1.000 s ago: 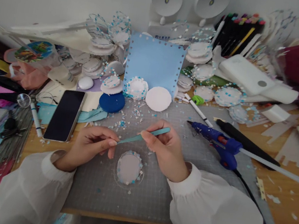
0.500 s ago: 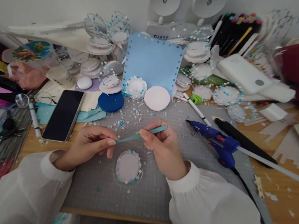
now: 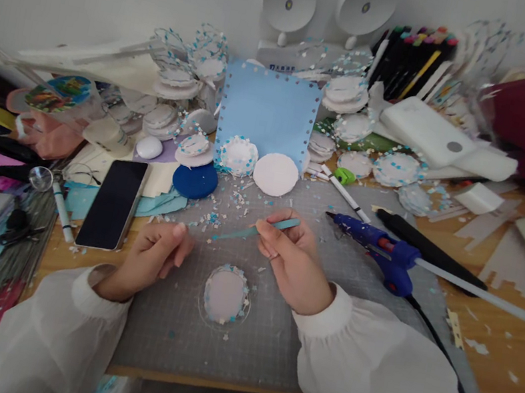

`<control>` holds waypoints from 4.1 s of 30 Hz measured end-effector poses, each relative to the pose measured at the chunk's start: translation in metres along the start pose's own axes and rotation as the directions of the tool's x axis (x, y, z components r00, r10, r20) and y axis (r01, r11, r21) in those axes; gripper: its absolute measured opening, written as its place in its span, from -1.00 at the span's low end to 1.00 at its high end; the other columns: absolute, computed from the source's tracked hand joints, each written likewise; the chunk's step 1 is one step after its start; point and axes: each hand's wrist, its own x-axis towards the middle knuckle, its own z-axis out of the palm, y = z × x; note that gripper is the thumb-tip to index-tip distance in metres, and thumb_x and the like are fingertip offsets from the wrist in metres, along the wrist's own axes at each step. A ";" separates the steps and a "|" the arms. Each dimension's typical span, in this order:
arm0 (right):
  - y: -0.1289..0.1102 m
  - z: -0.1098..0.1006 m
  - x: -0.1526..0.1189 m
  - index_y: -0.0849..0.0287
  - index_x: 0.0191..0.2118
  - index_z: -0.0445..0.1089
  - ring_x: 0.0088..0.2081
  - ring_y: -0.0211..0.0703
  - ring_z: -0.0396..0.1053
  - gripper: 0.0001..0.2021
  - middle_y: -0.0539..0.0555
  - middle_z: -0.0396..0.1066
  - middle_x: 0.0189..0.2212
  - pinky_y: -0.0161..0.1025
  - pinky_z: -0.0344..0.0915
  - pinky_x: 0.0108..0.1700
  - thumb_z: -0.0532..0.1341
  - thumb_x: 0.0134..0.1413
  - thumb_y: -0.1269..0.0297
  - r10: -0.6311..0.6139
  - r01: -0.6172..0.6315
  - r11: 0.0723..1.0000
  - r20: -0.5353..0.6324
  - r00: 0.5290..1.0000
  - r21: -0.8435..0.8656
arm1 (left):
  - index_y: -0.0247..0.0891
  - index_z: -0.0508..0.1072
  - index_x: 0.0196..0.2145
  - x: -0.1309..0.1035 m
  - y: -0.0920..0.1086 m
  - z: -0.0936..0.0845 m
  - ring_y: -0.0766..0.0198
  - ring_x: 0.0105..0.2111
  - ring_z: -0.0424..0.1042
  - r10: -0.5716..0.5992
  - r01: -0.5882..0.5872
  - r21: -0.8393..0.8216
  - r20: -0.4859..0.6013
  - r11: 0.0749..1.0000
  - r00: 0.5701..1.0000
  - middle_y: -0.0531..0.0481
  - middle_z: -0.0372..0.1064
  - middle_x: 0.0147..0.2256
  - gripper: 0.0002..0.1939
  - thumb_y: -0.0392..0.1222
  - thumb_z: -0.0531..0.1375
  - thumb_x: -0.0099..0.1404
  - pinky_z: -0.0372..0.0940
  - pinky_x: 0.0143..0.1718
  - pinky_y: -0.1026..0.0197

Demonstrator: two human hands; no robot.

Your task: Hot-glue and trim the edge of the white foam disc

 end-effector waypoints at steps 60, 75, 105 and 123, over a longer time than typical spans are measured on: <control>0.032 0.039 -0.146 0.16 0.12 0.34 0.23 0.21 0.08 -0.41 0.21 0.25 0.18 0.11 0.04 0.18 -0.21 0.24 -0.04 -0.626 0.499 -0.267 0.542 0.561 -0.825 | 0.08 0.42 0.03 -0.066 0.076 0.127 0.12 0.24 0.16 -0.210 0.022 -0.816 -0.122 0.577 0.970 0.17 0.23 0.20 -0.55 0.07 -0.15 0.38 0.17 0.21 0.00; -0.017 -0.048 -0.127 0.10 -0.23 0.32 -0.19 0.00 0.36 -0.87 0.15 0.39 -0.26 0.01 0.26 -0.08 0.18 0.04 0.37 -0.730 0.429 0.096 0.229 0.643 -0.898 | -0.19 0.46 -0.41 -0.063 0.068 0.065 0.39 -0.47 0.43 -0.089 -0.197 -0.599 -0.414 0.776 0.906 0.09 0.48 -0.47 -0.74 -0.06 0.08 0.34 0.37 -0.27 0.28; -0.034 -0.037 -0.008 0.08 -0.61 0.16 -0.70 -0.25 0.18 -0.76 -0.08 0.22 -0.75 -0.27 0.14 -0.59 0.26 -0.26 0.16 -0.674 0.182 0.050 0.101 0.732 -0.982 | -0.28 0.20 -0.73 0.016 0.004 0.003 0.39 -0.62 0.14 -0.062 -0.002 0.235 0.264 0.972 0.962 0.07 0.15 -0.69 -0.43 0.09 -0.04 0.33 0.07 -0.52 0.29; -0.005 -0.049 0.006 0.06 -0.66 0.12 -0.74 -0.30 0.08 -0.80 -0.13 0.12 -0.81 -0.31 0.05 -0.66 0.19 -0.24 0.27 -0.649 0.286 0.014 0.209 0.732 -0.958 | -0.28 0.17 -0.71 0.014 0.004 -0.001 0.43 -0.67 0.08 -0.045 -0.013 0.123 0.456 0.992 0.889 0.09 0.11 -0.71 -0.41 0.12 -0.06 0.38 0.06 -0.62 0.35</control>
